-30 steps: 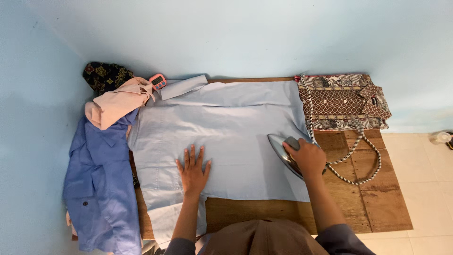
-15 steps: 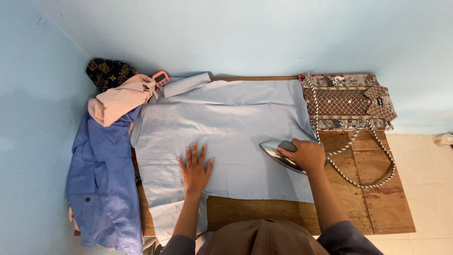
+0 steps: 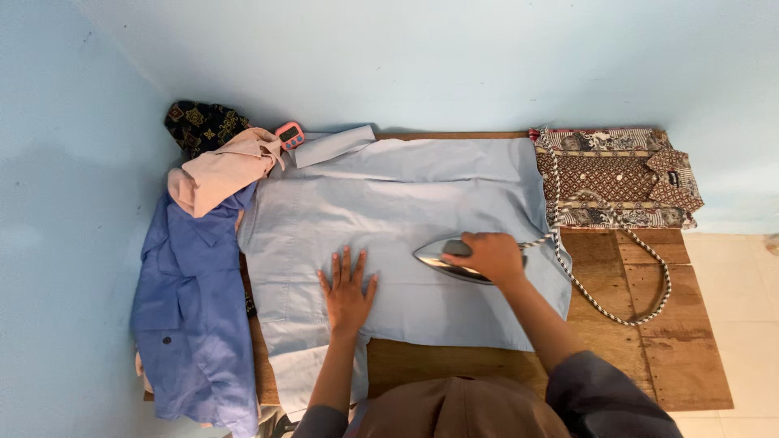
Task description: The person irons a light blue shirt on a wooden table using a handheld iron. They smooth the fabric with their hands, move the iron across the front and sleeves, and fold the shirt into a neat stack at the end.
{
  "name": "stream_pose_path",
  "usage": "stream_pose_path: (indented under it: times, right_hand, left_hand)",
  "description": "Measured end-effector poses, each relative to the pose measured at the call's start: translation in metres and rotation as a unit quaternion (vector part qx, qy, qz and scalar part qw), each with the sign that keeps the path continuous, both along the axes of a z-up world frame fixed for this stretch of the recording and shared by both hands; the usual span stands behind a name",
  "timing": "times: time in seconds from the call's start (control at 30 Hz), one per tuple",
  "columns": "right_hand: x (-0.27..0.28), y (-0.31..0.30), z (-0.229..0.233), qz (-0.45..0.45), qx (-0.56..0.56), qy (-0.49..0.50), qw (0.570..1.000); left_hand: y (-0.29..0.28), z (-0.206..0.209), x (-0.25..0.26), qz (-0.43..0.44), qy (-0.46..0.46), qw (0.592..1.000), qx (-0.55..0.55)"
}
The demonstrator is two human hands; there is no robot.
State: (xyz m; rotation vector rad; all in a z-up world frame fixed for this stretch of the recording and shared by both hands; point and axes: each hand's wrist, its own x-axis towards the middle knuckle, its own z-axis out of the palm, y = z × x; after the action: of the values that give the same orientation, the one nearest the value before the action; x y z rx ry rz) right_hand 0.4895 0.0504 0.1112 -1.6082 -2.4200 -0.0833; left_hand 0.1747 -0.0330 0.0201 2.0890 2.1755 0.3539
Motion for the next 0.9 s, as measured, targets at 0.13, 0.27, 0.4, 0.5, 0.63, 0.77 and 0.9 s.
stream_pose_path:
  times: [0.13,0.27,0.4,0.5,0.63,0.77,0.9]
  right_hand:
    - [0.077,-0.008,0.017,-0.069,0.041,-0.016,0.997]
    - [0.100,-0.015,0.021,-0.109,-0.001,-0.067,0.992]
    - [0.085,-0.041,0.012,-0.020,-0.022,-0.022,0.999]
    - [0.083,-0.038,0.010,-0.023,-0.015,-0.029,0.999]
    - [0.088,-0.021,0.013,-0.135,0.034,-0.039,0.990]
    - [0.090,-0.028,0.009,-0.097,-0.016,-0.058,0.993]
    - [0.089,-0.068,0.004,-0.046,-0.014,-0.020,0.999]
  left_hand:
    - [0.002,0.002,0.000,0.003,0.008,1.000,-0.018]
    - [0.001,0.001,0.000,0.000,0.004,1.000,-0.007]
    - [0.001,-0.001,0.001,0.003,0.011,1.000,-0.006]
    - [0.002,-0.001,0.001,0.002,0.014,1.000,0.000]
    - [0.000,-0.001,0.001,0.001,0.007,1.000,0.003]
    - [0.000,0.003,0.001,0.000,-0.004,1.000,0.013]
    - [0.001,0.003,0.002,0.004,0.000,1.000,0.000]
